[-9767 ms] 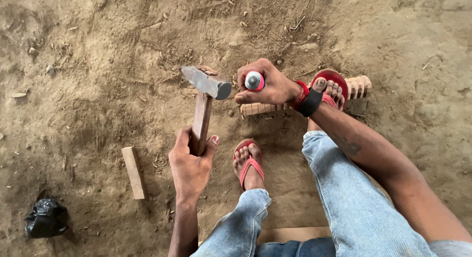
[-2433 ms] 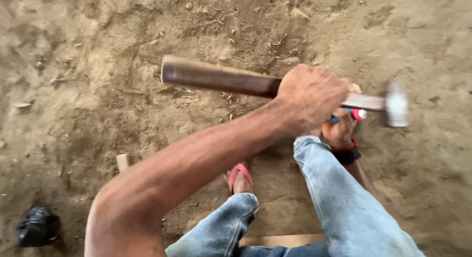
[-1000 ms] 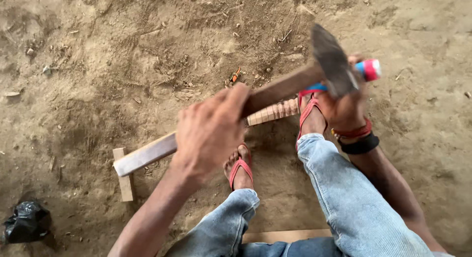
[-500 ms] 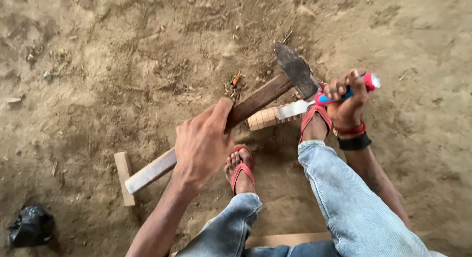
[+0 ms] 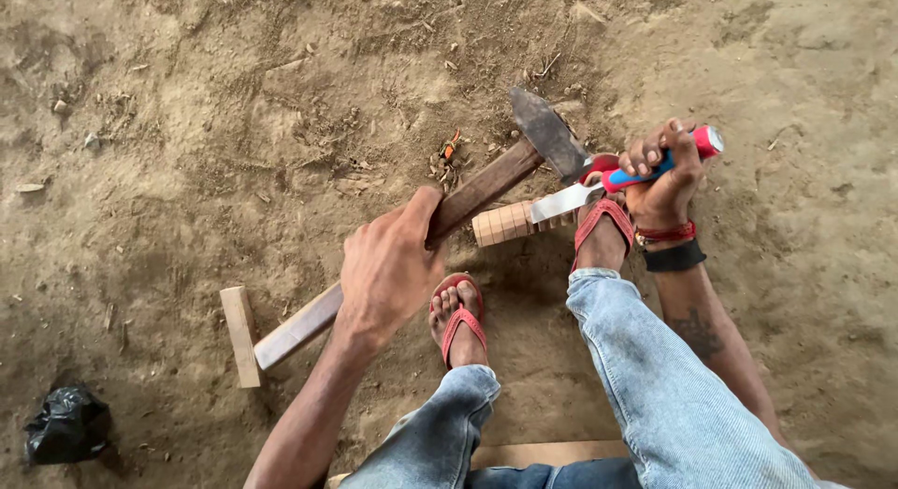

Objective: The person uses a hammer and chisel to carve grooves into a small wooden block held between their feet. They repeatedly strike the chisel to remove wood shavings and shape the piece.

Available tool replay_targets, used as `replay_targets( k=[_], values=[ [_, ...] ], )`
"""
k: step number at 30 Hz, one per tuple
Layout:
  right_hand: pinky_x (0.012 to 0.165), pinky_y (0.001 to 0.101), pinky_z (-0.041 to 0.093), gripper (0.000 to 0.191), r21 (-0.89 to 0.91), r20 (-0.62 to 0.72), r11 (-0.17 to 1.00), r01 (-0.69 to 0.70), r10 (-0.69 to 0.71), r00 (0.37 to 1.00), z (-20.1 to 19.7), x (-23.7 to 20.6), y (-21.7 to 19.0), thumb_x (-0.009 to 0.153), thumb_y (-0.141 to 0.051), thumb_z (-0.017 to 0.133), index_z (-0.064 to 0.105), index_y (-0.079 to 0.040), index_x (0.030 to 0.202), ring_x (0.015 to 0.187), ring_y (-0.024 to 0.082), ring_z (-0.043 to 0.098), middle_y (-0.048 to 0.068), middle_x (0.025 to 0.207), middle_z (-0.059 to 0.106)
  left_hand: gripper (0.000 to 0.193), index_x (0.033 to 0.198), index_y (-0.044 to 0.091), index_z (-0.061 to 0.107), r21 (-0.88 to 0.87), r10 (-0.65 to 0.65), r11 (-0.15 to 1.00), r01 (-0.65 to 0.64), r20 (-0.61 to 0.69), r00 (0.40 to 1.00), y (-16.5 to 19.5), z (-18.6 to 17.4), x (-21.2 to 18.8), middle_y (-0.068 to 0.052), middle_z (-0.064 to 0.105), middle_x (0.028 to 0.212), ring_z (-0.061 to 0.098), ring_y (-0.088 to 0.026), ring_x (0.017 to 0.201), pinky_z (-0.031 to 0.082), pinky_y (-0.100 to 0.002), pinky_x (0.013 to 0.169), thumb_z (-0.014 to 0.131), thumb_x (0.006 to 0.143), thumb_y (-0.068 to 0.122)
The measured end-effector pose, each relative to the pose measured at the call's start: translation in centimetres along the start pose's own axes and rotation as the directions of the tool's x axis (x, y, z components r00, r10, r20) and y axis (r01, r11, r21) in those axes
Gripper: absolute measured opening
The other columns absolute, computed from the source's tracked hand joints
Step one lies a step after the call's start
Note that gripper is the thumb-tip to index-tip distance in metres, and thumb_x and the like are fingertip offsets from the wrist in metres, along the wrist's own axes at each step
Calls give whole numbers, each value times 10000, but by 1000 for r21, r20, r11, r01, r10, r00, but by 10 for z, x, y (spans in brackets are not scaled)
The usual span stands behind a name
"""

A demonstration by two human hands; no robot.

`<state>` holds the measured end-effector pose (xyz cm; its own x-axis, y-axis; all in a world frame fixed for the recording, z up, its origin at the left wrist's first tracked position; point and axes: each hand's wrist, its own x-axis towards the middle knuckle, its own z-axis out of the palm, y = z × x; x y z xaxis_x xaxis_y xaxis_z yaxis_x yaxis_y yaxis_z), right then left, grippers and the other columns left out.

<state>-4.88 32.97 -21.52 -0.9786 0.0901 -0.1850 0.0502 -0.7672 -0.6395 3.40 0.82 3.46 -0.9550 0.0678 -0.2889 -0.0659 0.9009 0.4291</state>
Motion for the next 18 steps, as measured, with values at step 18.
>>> replay_targets(
  k=[18],
  values=[
    [580,297,348,295,80,-5,993,-93,93,996,14,17,-4,998,-233,627,457,-130,779,576,121,389,-1,683,420,166,1145,147,521,20,156,987,-160,131,979,26,-4,54,-59,611,674,555,-194,514,474,-415,465,593,1038,251]
  ],
)
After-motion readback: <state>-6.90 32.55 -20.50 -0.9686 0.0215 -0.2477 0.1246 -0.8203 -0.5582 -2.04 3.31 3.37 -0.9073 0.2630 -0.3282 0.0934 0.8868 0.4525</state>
